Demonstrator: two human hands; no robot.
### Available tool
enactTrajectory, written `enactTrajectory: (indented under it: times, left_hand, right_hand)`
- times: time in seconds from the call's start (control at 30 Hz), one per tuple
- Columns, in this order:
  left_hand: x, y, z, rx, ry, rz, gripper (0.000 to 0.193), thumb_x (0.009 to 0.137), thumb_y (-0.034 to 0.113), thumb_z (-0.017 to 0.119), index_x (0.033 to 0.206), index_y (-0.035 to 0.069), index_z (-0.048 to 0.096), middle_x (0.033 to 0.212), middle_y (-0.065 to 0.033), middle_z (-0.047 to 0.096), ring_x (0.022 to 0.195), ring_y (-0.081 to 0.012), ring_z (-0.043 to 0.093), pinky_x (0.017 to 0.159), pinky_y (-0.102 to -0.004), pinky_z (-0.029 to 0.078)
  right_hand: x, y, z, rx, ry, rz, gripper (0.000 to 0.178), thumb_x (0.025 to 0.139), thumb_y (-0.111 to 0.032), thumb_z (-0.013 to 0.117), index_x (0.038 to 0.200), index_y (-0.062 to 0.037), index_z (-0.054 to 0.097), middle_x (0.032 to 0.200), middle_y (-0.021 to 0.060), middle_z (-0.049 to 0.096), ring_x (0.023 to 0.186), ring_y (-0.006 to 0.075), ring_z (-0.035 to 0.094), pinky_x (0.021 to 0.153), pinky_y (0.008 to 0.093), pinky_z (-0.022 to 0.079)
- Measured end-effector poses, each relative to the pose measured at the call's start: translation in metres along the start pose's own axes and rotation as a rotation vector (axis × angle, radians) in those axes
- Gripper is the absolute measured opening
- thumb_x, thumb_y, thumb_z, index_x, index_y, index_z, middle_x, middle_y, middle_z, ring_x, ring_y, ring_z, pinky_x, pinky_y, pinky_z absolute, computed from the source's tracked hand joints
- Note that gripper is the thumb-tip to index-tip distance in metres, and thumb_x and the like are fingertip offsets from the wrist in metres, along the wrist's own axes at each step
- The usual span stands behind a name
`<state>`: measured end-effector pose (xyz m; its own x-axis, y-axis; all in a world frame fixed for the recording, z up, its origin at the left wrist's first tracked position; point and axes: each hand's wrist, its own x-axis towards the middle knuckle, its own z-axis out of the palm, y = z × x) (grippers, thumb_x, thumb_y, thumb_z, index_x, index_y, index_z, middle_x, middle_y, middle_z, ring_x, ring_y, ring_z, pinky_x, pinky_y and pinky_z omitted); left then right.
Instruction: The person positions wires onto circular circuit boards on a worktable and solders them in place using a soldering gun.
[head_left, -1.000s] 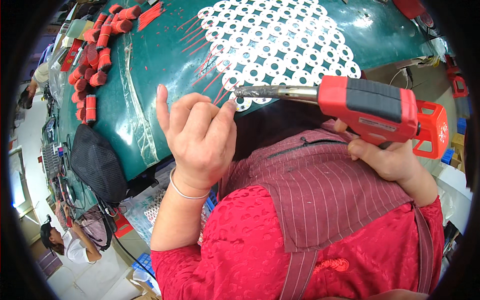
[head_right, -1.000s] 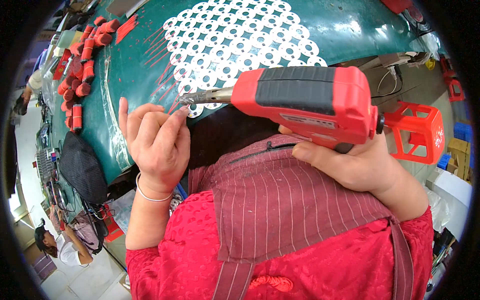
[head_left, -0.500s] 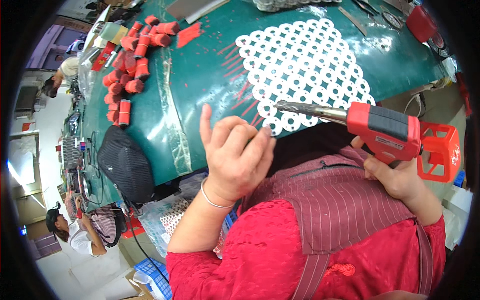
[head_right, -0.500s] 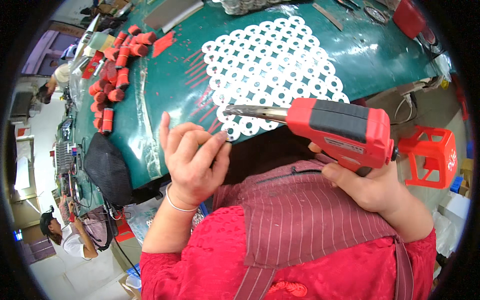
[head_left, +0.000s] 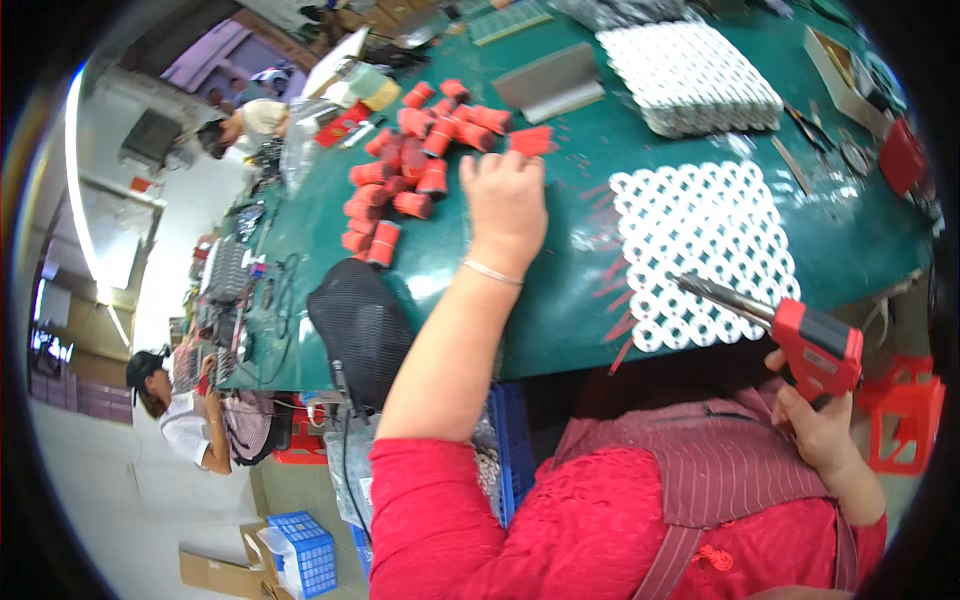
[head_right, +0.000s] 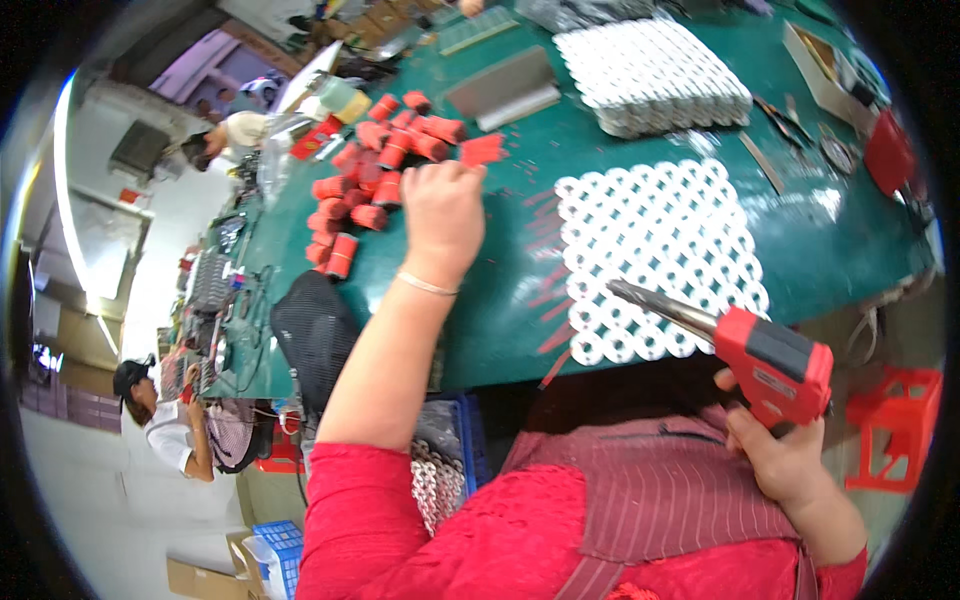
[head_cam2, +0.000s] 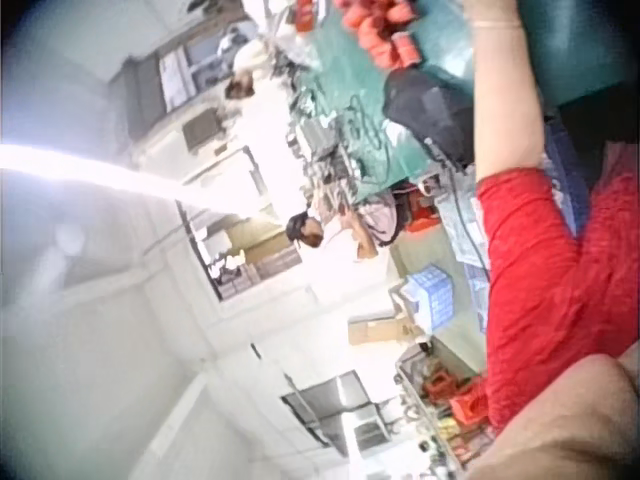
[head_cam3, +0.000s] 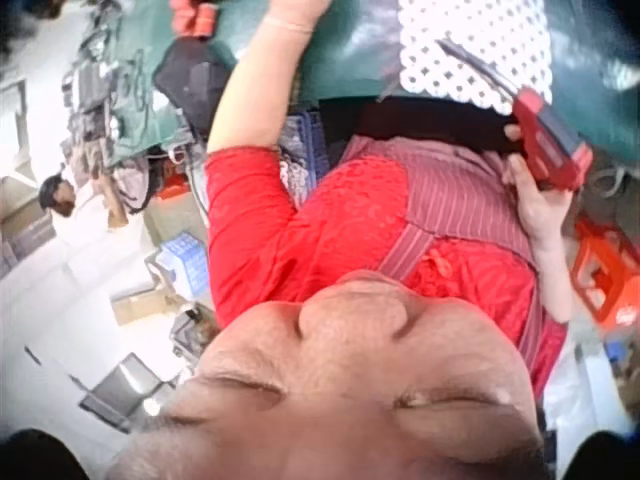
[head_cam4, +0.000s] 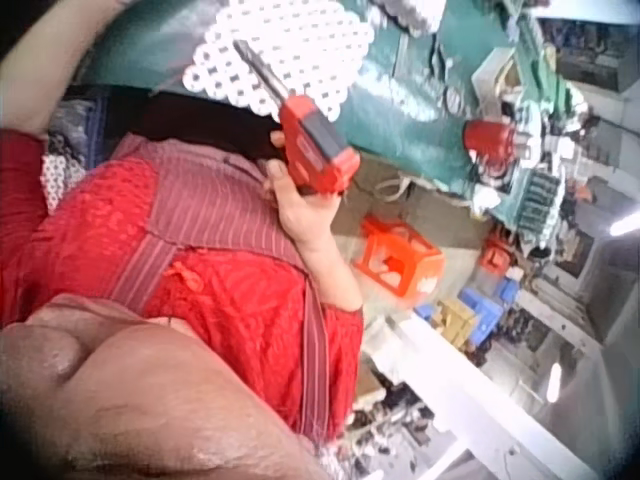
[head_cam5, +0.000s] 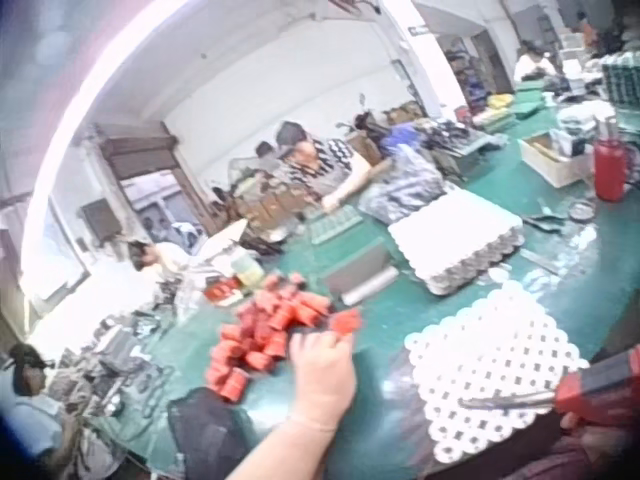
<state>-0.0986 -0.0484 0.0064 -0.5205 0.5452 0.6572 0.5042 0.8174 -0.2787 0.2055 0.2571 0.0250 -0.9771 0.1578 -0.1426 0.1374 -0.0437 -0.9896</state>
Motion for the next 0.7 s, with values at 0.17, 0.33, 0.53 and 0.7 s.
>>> enactTrajectory:
  times: [0.17, 0.33, 0.53, 0.7]
  left_hand:
    - [0.010, -0.011, 0.037, 0.116, -0.143, -0.007, 0.016, 0.084, 0.012, 0.056, 0.083, 0.007, 0.072, 0.085, -0.0081, 0.066, 0.093, -0.0285, 0.060, 0.105, -0.0649, 0.031]
    - [0.022, -0.012, 0.047, 0.162, -0.241, 0.019, 0.016, 0.082, 0.011, 0.058, 0.081, 0.006, 0.073, 0.079, -0.0110, 0.066, 0.092, -0.0298, 0.060, 0.106, -0.0677, 0.029]
    - [0.032, -0.013, 0.052, 0.138, -0.267, 0.050, 0.015, 0.081, 0.010, 0.059, 0.081, 0.003, 0.073, 0.079, -0.0114, 0.067, 0.091, -0.0297, 0.060, 0.108, -0.0674, 0.029]
    - [0.029, -0.014, 0.053, 0.158, -0.255, 0.073, 0.015, 0.081, 0.010, 0.059, 0.081, 0.004, 0.072, 0.079, -0.0111, 0.067, 0.089, -0.0294, 0.060, 0.109, -0.0657, 0.028]
  right_hand:
    - [0.003, 0.008, -0.003, 0.042, -0.002, -0.033, 0.046, 0.088, 0.007, 0.058, 0.132, -0.0001, 0.048, 0.115, 0.0139, 0.063, 0.064, 0.0094, 0.059, 0.055, 0.0233, 0.051]
    - [0.007, 0.013, -0.004, 0.072, -0.006, -0.035, 0.050, 0.089, 0.005, 0.060, 0.136, -0.0019, 0.044, 0.118, 0.0157, 0.062, 0.063, 0.0091, 0.059, 0.054, 0.0234, 0.051]
    - [0.008, 0.022, -0.007, 0.070, -0.024, -0.077, 0.047, 0.091, 0.003, 0.057, 0.135, -0.0026, 0.042, 0.121, 0.0152, 0.058, 0.059, 0.0083, 0.057, 0.049, 0.0227, 0.048]
    - [0.006, 0.015, -0.004, 0.115, -0.012, -0.068, 0.051, 0.090, 0.003, 0.060, 0.137, -0.0031, 0.043, 0.119, 0.0157, 0.060, 0.062, 0.0082, 0.059, 0.053, 0.0221, 0.050]
